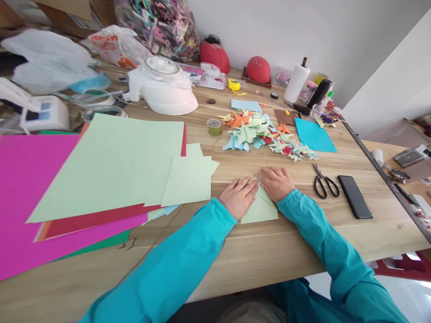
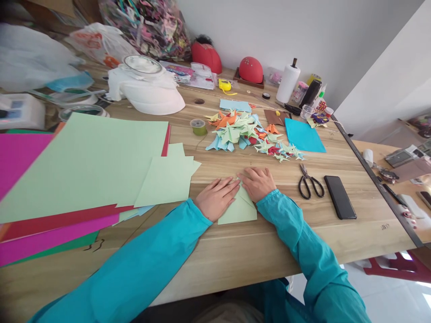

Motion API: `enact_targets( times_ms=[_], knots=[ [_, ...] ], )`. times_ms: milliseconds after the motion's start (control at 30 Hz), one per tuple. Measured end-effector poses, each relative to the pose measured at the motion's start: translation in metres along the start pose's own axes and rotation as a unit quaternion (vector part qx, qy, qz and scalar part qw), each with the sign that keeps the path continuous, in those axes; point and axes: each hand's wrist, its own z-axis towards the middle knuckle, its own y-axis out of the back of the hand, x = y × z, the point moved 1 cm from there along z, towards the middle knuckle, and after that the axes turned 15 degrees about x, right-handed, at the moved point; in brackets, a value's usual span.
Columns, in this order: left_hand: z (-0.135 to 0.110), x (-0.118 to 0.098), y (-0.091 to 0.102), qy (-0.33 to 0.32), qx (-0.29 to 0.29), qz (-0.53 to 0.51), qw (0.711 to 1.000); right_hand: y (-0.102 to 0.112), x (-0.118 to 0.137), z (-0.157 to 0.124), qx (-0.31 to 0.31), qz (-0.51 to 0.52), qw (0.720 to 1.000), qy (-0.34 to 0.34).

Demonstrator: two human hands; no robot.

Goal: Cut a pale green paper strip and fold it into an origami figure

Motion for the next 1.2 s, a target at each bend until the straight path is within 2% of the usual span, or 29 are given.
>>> enact_targets(
  times_ms=[333,600,1200],
  knots=[
    [0.000,0.001,0.003,0.001,-0.015,-0.005,1.000,-0.006,-0.001,0.003,-0.026,0.024,0.999,0.002],
    [-0.001,0.006,0.005,-0.013,-0.002,-0.003,1.000,-0.010,0.003,-0.001,-0.022,0.025,0.999,-0.021],
    [-0.001,0.005,0.002,-0.008,0.004,-0.012,1.000,-0.014,0.002,0.000,-0.037,0.019,0.999,-0.014]
  ],
)
